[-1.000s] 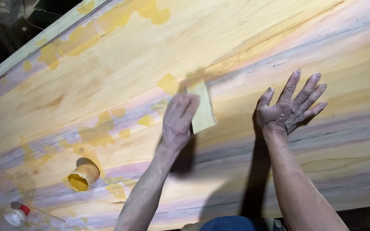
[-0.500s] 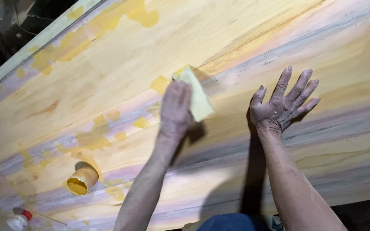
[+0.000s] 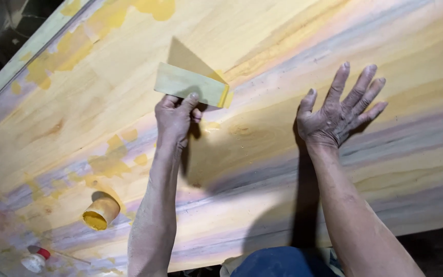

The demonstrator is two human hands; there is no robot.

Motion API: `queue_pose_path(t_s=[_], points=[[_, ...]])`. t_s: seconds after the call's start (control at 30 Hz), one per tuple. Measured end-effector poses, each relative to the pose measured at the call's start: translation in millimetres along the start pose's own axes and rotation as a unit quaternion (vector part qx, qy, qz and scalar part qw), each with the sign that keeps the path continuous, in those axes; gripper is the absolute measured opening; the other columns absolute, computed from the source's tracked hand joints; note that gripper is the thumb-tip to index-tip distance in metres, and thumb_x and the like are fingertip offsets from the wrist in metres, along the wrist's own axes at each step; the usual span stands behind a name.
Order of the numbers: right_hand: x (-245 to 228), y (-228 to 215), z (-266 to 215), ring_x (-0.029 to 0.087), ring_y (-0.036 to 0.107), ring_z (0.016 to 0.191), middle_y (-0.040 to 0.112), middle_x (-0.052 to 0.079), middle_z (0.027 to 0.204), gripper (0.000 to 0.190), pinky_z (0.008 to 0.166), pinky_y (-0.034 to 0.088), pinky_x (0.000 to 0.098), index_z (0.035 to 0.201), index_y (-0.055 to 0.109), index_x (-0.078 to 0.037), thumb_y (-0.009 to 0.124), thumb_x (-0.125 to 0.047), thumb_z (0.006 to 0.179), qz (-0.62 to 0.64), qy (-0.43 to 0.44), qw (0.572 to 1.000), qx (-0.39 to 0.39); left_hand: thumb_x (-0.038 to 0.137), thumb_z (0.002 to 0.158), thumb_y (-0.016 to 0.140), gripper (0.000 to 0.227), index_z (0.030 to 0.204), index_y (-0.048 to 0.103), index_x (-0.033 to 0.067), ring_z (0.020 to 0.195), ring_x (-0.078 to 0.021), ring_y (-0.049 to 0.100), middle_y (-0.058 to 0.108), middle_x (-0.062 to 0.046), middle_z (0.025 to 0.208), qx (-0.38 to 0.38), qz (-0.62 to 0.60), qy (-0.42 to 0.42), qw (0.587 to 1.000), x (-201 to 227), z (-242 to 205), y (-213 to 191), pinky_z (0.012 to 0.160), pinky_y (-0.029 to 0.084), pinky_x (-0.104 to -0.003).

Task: Applying yellow paint to a wooden board using a sponge applicator in a woodworking shop

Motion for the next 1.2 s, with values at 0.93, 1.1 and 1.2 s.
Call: queue_pose_path(t_s=[0.93,1.1,1.2], points=[[1,-4,1,0.054,0.023,0.151,0.025,0.030,0.163,0.074,0.118,0.012,0.0738,0.164,0.042,-0.009,0.070,-0.038,0.102,-0.002,0.010,1.000,-0.003,-0.001,0.105,0.034,0.041,0.135,0.060,-0.0067,0.132,-0.0496,0.057,0.055,-0.029,0.142,-0.119,0.484,0.578,0.647,-19,-139,41,0.114,0.051,-0.054],[2,-1,-1,0.053,0.022,0.153,0.023,0.028,0.165,0.076,0.120,0.013,0.0740,0.166,0.039,-0.011,0.073,-0.039,0.103,-0.009,0.010,1.000,-0.014,0.003,0.109,0.039,0.036,0.134,0.063,-0.0040,0.137,-0.0376,0.055,0.058,-0.023,0.143,-0.141,0.438,0.558,0.690,1,-132,18,0.120,0.036,-0.060],[-1,-5,-2,0.054,0.024,0.152,0.025,0.029,0.163,0.072,0.119,0.012,0.0730,0.164,0.044,-0.009,0.072,-0.036,0.104,0.004,0.004,1.000,0.005,0.002,0.094,0.041,0.058,0.152,0.046,0.0004,0.152,-0.0424,0.036,0.038,-0.019,0.161,-0.149,0.521,0.535,0.648,-52,-116,15,0.124,0.023,-0.072]])
Point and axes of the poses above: each hand's wrist, its own z-axis towards the middle knuckle, its own y-axis out of the palm, x = y × z, the point moved 5 cm from there along z, towards the middle knuckle
